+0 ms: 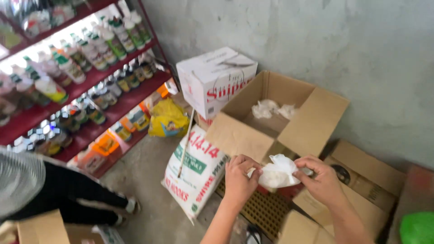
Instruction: Scooping white powder from a large bag into smaller plastic bags, weighing them, and sealing the bags.
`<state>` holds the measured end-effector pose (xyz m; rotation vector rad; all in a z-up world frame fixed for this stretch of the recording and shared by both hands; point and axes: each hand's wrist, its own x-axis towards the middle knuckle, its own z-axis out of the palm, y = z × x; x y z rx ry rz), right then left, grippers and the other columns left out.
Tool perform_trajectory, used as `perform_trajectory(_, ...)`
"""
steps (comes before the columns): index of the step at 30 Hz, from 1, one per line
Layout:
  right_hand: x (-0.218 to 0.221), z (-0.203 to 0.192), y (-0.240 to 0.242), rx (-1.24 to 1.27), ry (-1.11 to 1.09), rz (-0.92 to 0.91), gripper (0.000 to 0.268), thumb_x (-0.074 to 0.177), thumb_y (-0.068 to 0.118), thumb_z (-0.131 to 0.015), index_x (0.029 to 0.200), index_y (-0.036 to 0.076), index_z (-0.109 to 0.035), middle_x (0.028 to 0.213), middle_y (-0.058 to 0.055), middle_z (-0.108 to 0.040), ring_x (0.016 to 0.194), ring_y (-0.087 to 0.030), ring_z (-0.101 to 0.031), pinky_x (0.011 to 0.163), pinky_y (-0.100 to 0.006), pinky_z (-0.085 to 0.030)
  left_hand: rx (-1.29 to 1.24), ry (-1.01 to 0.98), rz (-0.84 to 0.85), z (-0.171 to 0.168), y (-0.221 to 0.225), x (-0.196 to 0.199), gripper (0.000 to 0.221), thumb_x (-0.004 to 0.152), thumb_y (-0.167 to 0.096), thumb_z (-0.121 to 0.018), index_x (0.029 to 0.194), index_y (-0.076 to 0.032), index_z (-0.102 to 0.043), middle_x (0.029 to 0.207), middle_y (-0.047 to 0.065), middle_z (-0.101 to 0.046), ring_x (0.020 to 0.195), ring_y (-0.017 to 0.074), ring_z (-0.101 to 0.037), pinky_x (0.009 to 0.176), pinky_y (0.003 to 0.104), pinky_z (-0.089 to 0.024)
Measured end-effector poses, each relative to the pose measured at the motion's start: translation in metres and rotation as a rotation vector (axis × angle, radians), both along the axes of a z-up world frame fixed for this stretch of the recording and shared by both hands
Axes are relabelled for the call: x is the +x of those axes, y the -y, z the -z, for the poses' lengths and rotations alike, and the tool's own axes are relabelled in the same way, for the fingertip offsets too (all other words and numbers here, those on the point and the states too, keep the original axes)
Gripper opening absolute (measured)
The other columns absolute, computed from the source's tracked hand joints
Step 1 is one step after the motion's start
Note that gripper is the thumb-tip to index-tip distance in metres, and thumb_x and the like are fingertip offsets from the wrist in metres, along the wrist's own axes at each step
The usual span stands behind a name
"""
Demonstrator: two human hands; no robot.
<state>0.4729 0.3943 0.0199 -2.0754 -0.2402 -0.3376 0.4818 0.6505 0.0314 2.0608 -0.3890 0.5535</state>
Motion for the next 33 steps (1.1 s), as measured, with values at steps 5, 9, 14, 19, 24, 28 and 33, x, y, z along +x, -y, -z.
perform_trajectory(5, 0.081, -0.016, -0.015, -0.035, -0.023, 0.071, 0.016, 0.080, 0.010, -0.079, 0.093, 0.002, -0.074, 0.092, -0.003, -0.073, 0.089, -0.016, -0.070, 0.083, -0.028, -0.053, -0.025, -0.020, 0.046, -0.001, -0.008, 0.098, 0.010, 0.070, -0.007, -0.082, 0.077, -0.012, -0.077, 0.090, 0.004, -0.070, 0.094, 0.0269, -0.065, 0.082, 0.042, -0.047)
perform_trajectory(9, 0.147, -0.006, -0.021, -0.037, -0.004, 0.100, 0.018, 0.080, 0.013, -0.082, 0.092, 0.002, -0.075, 0.087, -0.004, -0.071, 0.082, -0.017, -0.065, 0.078, -0.030, -0.051, -0.057, 0.038, 0.118, 0.010, -0.016, 0.184, 0.012, 0.071, -0.007, -0.082, 0.081, -0.009, -0.075, 0.091, 0.007, -0.070, 0.093, 0.0294, -0.067, 0.084, 0.041, -0.053)
perform_trajectory(14, 0.211, -0.002, -0.041, -0.050, -0.164, 0.247, 0.021, 0.079, 0.018, -0.083, 0.092, 0.003, -0.075, 0.085, -0.004, -0.071, 0.073, -0.016, -0.062, 0.066, -0.031, -0.051, -0.100, -0.050, 0.231, 0.035, -0.012, 0.282, 0.008, 0.074, -0.005, -0.079, 0.080, -0.009, -0.076, 0.088, 0.009, -0.069, 0.080, 0.0284, -0.069, 0.074, 0.039, -0.056)
perform_trajectory(19, 0.292, 0.058, -0.045, -0.085, -0.224, 0.417, 0.028, 0.078, 0.024, -0.086, 0.094, 0.004, -0.077, 0.082, -0.005, -0.075, 0.068, -0.016, -0.066, 0.065, -0.031, -0.054, -0.011, -0.042, 0.332, 0.110, 0.006, 0.392, 0.009, 0.072, -0.001, -0.074, 0.075, -0.009, -0.073, 0.083, 0.010, -0.071, 0.073, 0.0292, -0.071, 0.065, 0.040, -0.056)
perform_trajectory(24, 0.369, 0.105, -0.051, 0.010, -0.457, 0.545, 0.025, 0.081, 0.027, -0.081, 0.097, 0.008, -0.079, 0.081, -0.009, -0.081, 0.075, -0.018, -0.077, 0.071, -0.033, -0.058, 0.019, -0.452, 0.329, 0.211, 0.038, 0.476, 0.011, 0.071, -0.006, -0.072, 0.081, -0.007, -0.068, 0.083, 0.016, -0.073, 0.080, 0.0314, -0.074, 0.074, 0.040, -0.059)
perform_trajectory(28, 0.414, 0.176, -0.049, -0.125, -0.461, 0.638, 0.026, 0.081, 0.031, -0.079, 0.097, 0.012, -0.080, 0.086, -0.008, -0.080, 0.080, -0.021, -0.077, 0.075, -0.035, -0.058, 0.204, -0.219, 0.285, 0.289, 0.063, 0.513, 0.012, 0.077, 0.002, -0.063, 0.086, -0.006, -0.068, 0.091, 0.020, -0.072, 0.094, 0.0397, -0.069, 0.083, 0.048, -0.055)
perform_trajectory(33, 0.451, 0.271, -0.042, -0.193, -0.500, 0.780, 0.029, 0.076, 0.032, -0.079, 0.100, 0.015, -0.080, 0.094, -0.011, -0.078, 0.087, -0.027, -0.077, 0.080, -0.036, -0.060, 0.298, -0.190, 0.367, 0.396, 0.093, 0.545, 0.035, 0.076, 0.004, -0.058, 0.111, 0.001, -0.065, 0.111, 0.032, -0.066, 0.110, 0.0507, -0.060, 0.101, 0.053, -0.047)
